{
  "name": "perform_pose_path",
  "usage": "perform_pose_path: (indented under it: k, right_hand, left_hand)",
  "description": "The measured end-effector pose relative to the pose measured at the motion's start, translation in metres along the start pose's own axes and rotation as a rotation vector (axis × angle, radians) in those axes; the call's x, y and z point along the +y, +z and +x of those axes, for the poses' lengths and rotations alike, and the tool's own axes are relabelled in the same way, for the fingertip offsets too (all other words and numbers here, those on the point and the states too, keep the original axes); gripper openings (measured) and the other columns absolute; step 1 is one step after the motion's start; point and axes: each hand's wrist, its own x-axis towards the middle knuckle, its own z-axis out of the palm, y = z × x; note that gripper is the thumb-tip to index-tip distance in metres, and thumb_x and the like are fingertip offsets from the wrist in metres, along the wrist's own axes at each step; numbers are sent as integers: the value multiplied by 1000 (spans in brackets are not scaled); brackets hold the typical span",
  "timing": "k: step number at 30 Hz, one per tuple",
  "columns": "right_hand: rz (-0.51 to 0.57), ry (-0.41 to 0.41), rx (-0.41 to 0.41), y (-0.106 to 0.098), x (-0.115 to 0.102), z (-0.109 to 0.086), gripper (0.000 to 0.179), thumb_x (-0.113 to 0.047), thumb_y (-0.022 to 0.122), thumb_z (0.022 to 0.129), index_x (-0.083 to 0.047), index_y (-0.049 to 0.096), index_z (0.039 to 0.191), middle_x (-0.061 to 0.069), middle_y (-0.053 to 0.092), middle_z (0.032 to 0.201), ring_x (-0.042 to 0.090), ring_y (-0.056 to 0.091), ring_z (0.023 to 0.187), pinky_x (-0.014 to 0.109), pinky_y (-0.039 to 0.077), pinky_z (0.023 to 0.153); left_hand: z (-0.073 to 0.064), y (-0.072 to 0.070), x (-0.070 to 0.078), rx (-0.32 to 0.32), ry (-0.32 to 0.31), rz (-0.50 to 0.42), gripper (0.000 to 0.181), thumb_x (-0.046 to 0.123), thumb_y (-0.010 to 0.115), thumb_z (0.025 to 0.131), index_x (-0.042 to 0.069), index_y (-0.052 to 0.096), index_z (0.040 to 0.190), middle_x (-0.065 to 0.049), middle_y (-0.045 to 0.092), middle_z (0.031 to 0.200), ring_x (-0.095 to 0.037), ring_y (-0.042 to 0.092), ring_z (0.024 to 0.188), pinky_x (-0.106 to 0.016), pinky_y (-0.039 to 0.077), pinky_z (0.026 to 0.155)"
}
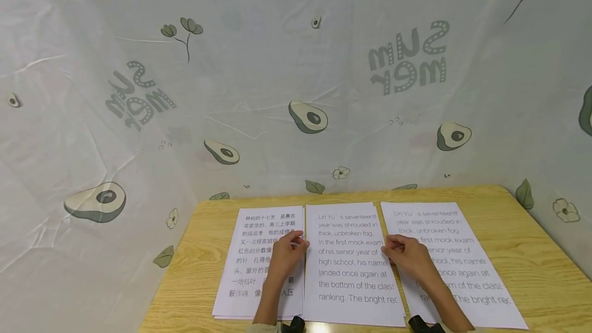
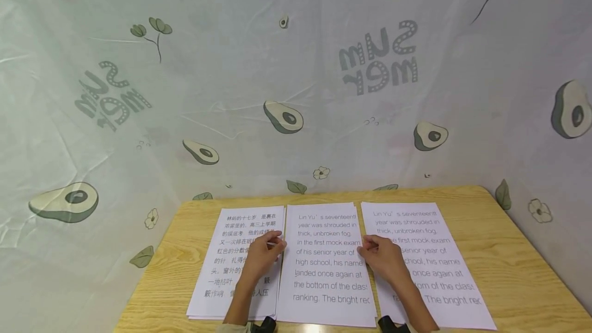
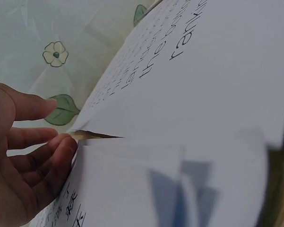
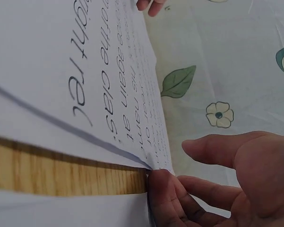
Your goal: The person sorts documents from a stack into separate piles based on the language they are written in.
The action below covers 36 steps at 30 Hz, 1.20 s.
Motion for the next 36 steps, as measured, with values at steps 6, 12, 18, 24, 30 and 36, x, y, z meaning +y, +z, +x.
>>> perform_pose_path:
  k: [6, 12, 18, 24, 30, 36]
  right_hand:
    - [-32, -2, 10, 2, 1, 2, 49, -23, 75, 98, 9, 68, 135, 8, 78, 107, 14, 72, 90, 25, 53, 74]
    - [-44, -19, 20, 4, 0, 2, 45, -21, 75, 97, 9, 71, 131, 7, 77, 102, 14, 69, 87, 24, 51, 71]
    - [-52, -50, 25, 6, -1, 2, 42, -18, 75, 96, 10, 72, 128, 9, 77, 99, 14, 68, 85, 24, 50, 68]
    - [-50, -46, 21, 7, -1, 1, 42, -19, 75, 97, 8, 72, 130, 10, 78, 105, 20, 73, 92, 27, 52, 71]
    - [-45, -57, 21, 6, -5, -1, 43, -19, 74, 99, 8, 71, 132, 18, 78, 114, 31, 77, 101, 34, 57, 76]
    - [-49, -57, 35, 7, -8, -4, 44, -20, 73, 99, 6, 71, 134, 21, 77, 118, 35, 75, 105, 38, 58, 80]
  left_hand:
    - [1, 5, -2, 19, 20, 59, 43, 19, 80, 94, 1, 72, 132, 1, 69, 95, -11, 60, 82, -20, 50, 67]
    - [1, 10, 1, 67, 59, 143, 39, 21, 81, 92, 3, 77, 126, 2, 66, 93, -10, 54, 78, -22, 44, 66]
    - [-1, 12, 4, 69, 44, 166, 39, 22, 80, 93, 4, 77, 128, 2, 65, 95, -10, 53, 79, -23, 43, 67]
    - [-3, 11, 6, 55, 46, 158, 40, 21, 79, 95, 4, 76, 131, 0, 68, 98, -11, 56, 82, -23, 46, 69]
    - [-5, 10, 8, 31, 66, 155, 42, 20, 78, 96, 3, 74, 134, -5, 73, 106, -11, 60, 86, -23, 51, 71]
    - [-6, 9, 10, 16, 80, 155, 43, 21, 77, 98, 4, 73, 137, -5, 73, 108, -11, 60, 86, -22, 51, 70]
